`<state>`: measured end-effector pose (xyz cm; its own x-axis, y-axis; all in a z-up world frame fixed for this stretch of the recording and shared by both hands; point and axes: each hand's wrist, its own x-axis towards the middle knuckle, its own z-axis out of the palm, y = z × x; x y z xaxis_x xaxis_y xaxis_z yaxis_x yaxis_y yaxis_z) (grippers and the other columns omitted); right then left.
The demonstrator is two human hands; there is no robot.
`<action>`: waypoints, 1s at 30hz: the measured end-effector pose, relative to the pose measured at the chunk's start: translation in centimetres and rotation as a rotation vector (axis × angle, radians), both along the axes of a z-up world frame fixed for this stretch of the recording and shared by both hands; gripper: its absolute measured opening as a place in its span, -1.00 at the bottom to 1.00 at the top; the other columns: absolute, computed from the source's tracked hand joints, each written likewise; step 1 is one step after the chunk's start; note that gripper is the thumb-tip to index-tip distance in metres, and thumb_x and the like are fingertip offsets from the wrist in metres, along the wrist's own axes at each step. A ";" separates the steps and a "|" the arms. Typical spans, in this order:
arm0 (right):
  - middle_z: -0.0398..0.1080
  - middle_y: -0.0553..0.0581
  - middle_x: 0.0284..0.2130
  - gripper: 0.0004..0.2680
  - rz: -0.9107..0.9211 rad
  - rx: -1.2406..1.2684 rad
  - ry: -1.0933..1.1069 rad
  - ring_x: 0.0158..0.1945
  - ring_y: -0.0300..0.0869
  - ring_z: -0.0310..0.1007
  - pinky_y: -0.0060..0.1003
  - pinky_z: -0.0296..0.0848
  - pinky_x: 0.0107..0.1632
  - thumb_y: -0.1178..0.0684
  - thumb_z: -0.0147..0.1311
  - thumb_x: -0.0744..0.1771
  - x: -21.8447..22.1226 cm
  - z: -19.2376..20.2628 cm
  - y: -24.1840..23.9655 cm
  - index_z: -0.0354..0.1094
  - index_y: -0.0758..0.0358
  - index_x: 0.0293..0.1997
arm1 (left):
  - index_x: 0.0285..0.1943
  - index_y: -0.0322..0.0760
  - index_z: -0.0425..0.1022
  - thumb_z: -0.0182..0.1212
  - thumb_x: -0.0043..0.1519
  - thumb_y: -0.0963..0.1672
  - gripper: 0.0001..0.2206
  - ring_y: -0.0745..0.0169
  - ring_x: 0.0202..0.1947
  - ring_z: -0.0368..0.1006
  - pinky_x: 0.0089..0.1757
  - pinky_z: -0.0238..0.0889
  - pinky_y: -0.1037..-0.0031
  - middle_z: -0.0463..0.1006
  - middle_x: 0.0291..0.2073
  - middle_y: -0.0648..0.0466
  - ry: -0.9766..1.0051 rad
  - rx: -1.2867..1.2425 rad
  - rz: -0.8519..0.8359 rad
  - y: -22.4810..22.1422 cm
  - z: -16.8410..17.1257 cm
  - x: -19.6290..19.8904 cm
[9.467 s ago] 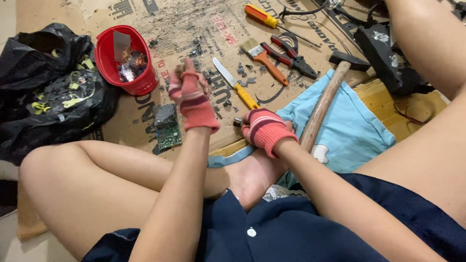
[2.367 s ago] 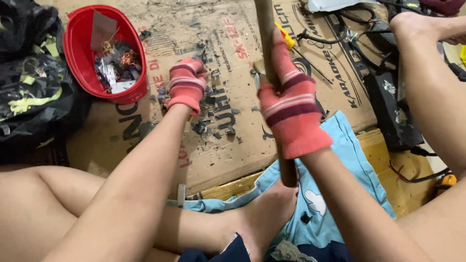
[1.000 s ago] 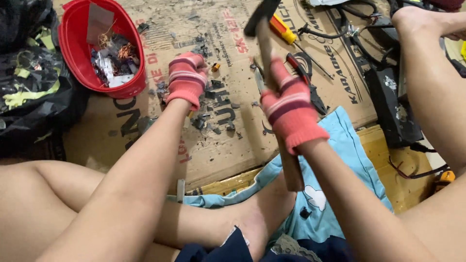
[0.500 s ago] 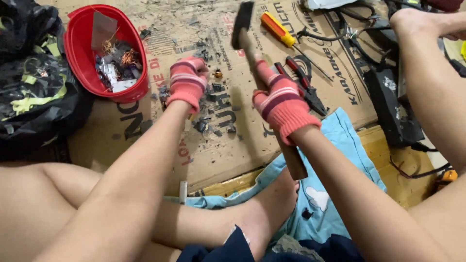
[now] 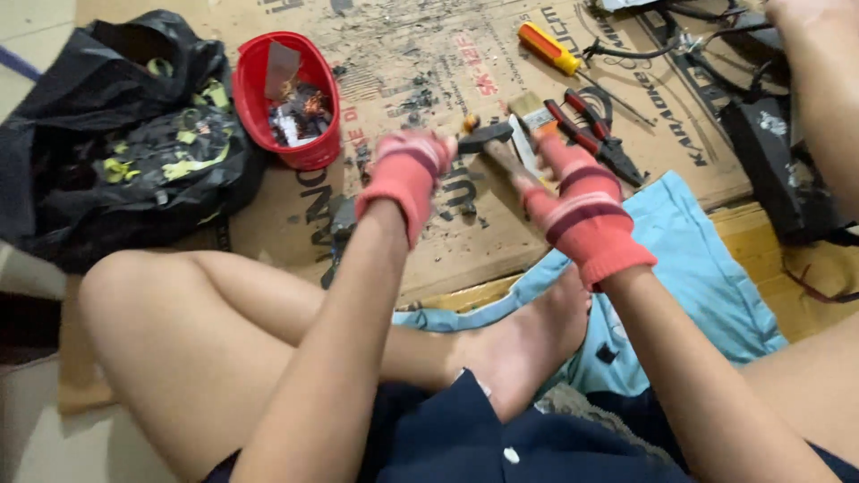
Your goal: Using a hammer and utility knife to disassemble or process small electronic components on the floor.
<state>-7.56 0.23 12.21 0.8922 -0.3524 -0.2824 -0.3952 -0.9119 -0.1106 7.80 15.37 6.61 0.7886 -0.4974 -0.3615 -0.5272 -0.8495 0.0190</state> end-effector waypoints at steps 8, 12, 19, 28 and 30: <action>0.55 0.23 -0.14 -0.66 -0.129 0.921 -0.438 -0.08 -0.04 0.59 -0.20 0.58 0.01 -0.06 0.07 0.35 -2.5 -1.5 3.9 0.34 0.21 0.24 | 0.24 -0.60 0.40 -0.01 0.19 -0.40 -0.60 -0.26 -0.03 0.55 -0.02 0.47 0.01 0.51 -0.01 -0.49 0.874 -1.596 1.231 -1.2 -10.3 -3.9; 0.55 0.22 -0.24 -0.75 -0.130 0.857 -0.595 -0.19 -0.07 0.59 -0.20 0.63 -0.13 0.04 0.22 0.34 -3.6 -3.1 4.1 0.38 0.24 0.10 | -0.19 0.16 0.69 0.30 0.13 0.01 -0.86 0.05 0.00 0.58 0.03 0.43 0.31 0.70 -0.31 0.08 0.288 -0.883 0.809 3.3 4.6 -15.1; 0.50 0.24 -0.40 -0.87 0.126 0.413 -0.529 -0.21 0.11 0.57 0.06 0.56 -0.06 0.15 0.13 0.34 -5.0 -0.9 5.3 0.45 0.14 -0.03 | -0.17 0.14 0.69 0.29 0.15 0.01 -0.86 0.04 0.01 0.58 0.04 0.43 0.29 0.69 -0.29 0.07 0.283 -0.844 0.783 4.1 5.6 -13.9; 0.39 0.13 -0.48 -0.80 -0.349 1.232 -0.843 -0.45 -0.22 0.42 -0.39 0.55 -0.30 0.16 -0.05 0.41 -3.6 -2.3 4.3 0.35 0.34 0.14 | -0.14 0.11 0.67 0.26 0.17 -0.01 -0.85 0.02 0.02 0.58 0.04 0.43 0.26 0.69 -0.26 0.06 0.290 -0.779 0.761 3.7 5.9 -14.0; 0.34 0.11 -0.52 -0.78 -0.504 1.312 -0.886 -0.51 -0.24 0.40 -0.41 0.53 -0.35 0.11 -0.02 0.40 -3.5 -2.7 3.5 0.33 0.35 0.15 | -0.14 0.11 0.67 0.26 0.17 -0.01 -0.85 0.01 0.02 0.57 0.04 0.43 0.26 0.69 -0.25 0.06 0.286 -0.776 0.759 3.4 5.9 -14.9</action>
<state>-11.08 3.77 9.54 0.8053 -0.5842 -0.1012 -0.0023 0.1677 -0.9858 -7.08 18.74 12.47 0.9207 -0.0929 -0.3791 0.2304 -0.6547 0.7200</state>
